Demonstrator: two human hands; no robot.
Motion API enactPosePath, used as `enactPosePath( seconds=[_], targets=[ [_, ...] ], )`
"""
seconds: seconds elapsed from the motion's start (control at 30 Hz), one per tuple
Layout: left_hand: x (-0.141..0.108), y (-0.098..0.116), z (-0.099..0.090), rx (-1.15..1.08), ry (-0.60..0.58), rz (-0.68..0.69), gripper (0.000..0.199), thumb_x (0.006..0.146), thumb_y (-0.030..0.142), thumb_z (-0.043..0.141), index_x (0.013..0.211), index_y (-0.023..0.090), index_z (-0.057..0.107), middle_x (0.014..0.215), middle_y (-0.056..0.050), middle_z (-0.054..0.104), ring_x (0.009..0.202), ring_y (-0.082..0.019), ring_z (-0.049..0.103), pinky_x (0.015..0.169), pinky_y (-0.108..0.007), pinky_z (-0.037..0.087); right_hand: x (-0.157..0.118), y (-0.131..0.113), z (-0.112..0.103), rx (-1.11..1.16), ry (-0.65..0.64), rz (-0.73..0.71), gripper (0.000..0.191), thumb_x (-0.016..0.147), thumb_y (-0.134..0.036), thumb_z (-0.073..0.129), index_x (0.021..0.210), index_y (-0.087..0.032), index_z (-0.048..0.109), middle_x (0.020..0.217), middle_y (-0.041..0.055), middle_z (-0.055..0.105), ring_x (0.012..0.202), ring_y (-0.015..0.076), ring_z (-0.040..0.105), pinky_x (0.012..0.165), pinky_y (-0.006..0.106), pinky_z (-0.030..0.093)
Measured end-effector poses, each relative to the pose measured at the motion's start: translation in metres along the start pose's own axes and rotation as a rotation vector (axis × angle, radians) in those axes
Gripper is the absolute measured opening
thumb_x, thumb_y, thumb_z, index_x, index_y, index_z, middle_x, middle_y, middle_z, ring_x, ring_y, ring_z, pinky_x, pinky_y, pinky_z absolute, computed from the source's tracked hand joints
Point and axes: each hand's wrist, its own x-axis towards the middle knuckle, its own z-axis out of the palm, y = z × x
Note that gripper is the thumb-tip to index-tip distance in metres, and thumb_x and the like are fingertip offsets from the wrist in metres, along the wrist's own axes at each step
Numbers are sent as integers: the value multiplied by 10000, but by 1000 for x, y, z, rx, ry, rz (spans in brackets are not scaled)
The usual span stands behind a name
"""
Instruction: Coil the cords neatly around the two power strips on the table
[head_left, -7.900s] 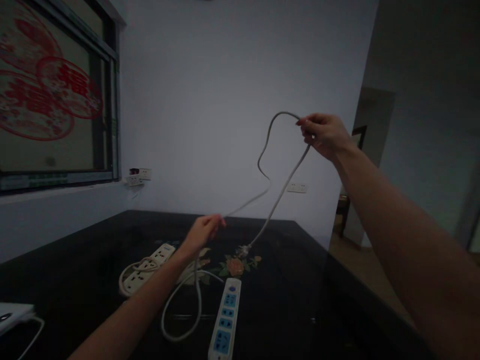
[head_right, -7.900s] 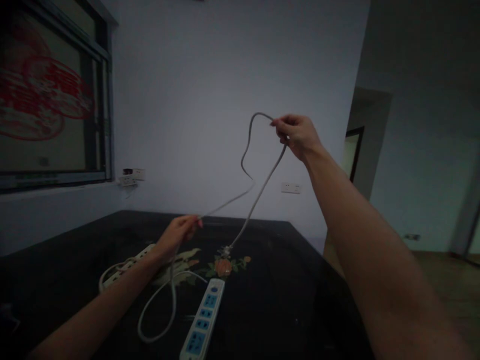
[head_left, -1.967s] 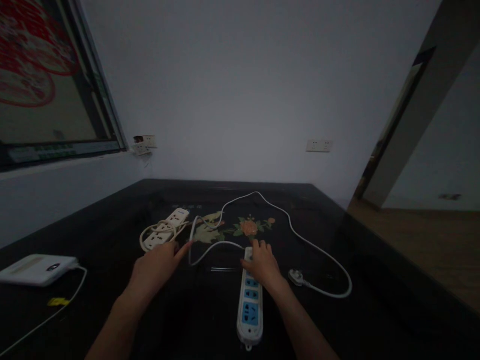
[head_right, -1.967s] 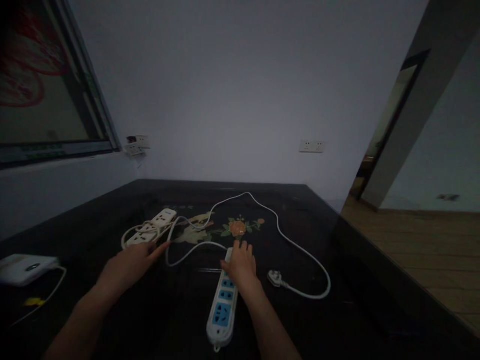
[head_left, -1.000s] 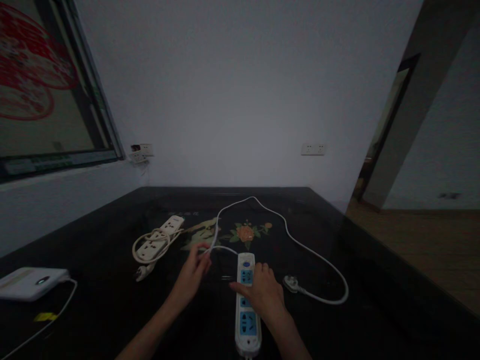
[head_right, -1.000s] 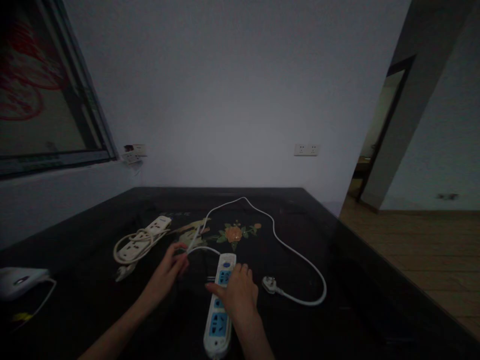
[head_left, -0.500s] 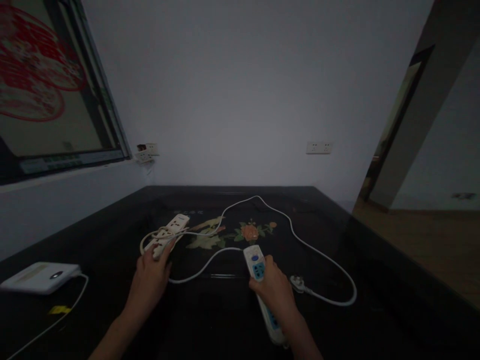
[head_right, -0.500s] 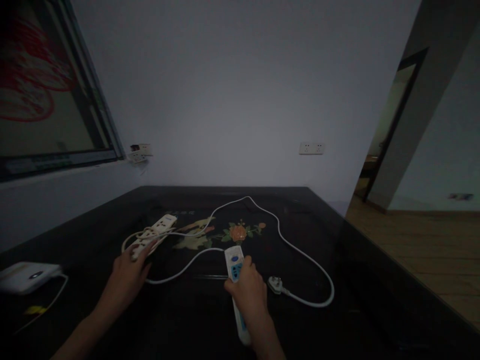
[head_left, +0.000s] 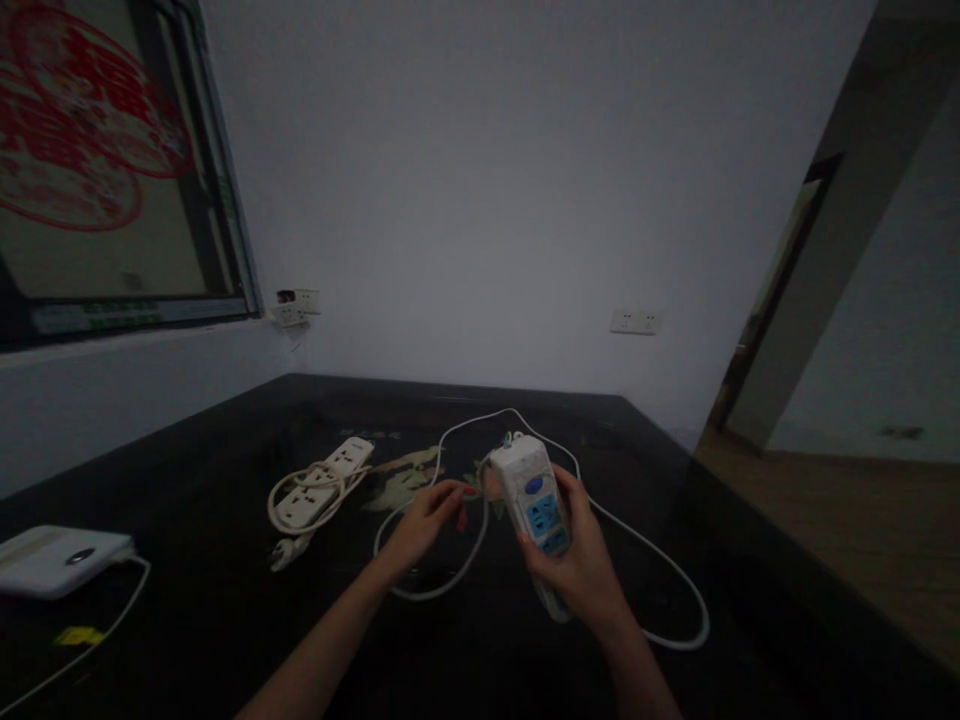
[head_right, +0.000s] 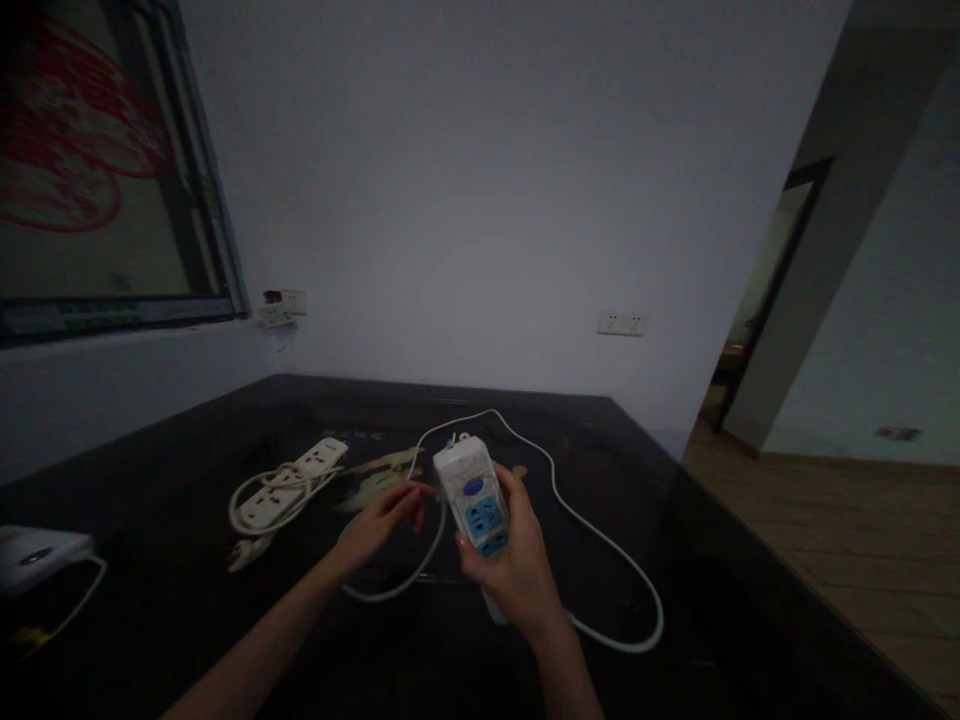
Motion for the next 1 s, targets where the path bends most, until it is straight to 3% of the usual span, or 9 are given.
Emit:
enactPosePath(
  seconds=[0.07, 0.17, 0.23, 0.33, 0.43, 0.57, 0.77, 0.9, 1.0],
  targets=[
    [-2, 5, 3, -52, 31, -14, 408, 865, 515, 465, 881, 149, 645, 657, -10, 595, 637, -167, 575, 665, -301, 482, -1, 6, -2, 6, 58, -45, 644, 688, -178, 631, 1268, -211, 354, 1188, 114, 557, 1074, 240, 586, 903, 373, 495],
    [-6, 15, 14, -151, 104, 19, 351, 827, 464, 571, 1027, 182, 624, 1009, -68, 650, 952, -219, 601, 834, -336, 477, -7, 13, -1, 15, 63, -94, 640, 693, -181, 634, 1270, -217, 360, 1186, 113, 563, 1070, 240, 597, 895, 361, 508],
    [-8, 19, 26, -260, 19, 45, 448, 803, 417, 629, 1202, 227, 552, 1270, -87, 565, 1183, -243, 508, 974, -372, 415, -10, 14, 0, 36, 38, -126, 650, 697, -179, 638, 1284, -228, 362, 1204, 105, 563, 1086, 236, 594, 903, 347, 507],
    [-10, 25, 45, -414, -116, 27, 578, 747, 400, 701, 1272, 250, 513, 1384, -97, 487, 1249, -272, 464, 1023, -416, 376, -14, 14, 1, 77, 4, -152, 666, 703, -188, 645, 1305, -238, 364, 1229, 96, 562, 1114, 233, 583, 920, 332, 499],
    [-12, 32, 52, -453, -74, 4, 478, 715, 440, 715, 1127, 217, 623, 1226, -99, 614, 1150, -292, 543, 979, -424, 413, -18, 13, 1, 113, -62, -157, 687, 704, -205, 652, 1328, -248, 368, 1267, 91, 551, 1160, 239, 556, 962, 340, 471],
    [-10, 37, 35, -372, 132, 83, 294, 736, 452, 679, 853, 183, 671, 892, -56, 697, 921, -238, 627, 852, -352, 478, -21, 12, 2, 139, -102, -173, 727, 700, -215, 652, 1359, -279, 353, 1334, 80, 514, 1217, 241, 517, 1004, 347, 435],
    [-11, 42, -6, -371, 497, 215, 213, 751, 355, 690, 777, 164, 599, 665, 8, 618, 672, -145, 597, 683, -251, 468, -17, 12, -2, 26, -18, -164, 739, 691, -152, 652, 1357, -280, 357, 1268, 87, 577, 1122, 235, 594, 928, 340, 500],
    [-18, 54, -17, -377, 592, 271, 222, 728, 356, 711, 741, 163, 602, 557, 44, 525, 510, -89, 468, 496, -184, 368, -15, 10, 0, -27, 18, -154, 762, 697, -142, 645, 1380, -278, 335, 1280, 92, 574, 1105, 238, 607, 911, 355, 517],
    [-23, 59, -19, -400, 630, 269, 220, 706, 346, 735, 736, 164, 615, 539, 51, 486, 487, -73, 416, 452, -163, 315, -13, 10, 2, -55, 45, -173, 756, 703, -148, 644, 1382, -281, 338, 1286, 89, 568, 1104, 241, 607, 904, 361, 524]
  ],
)
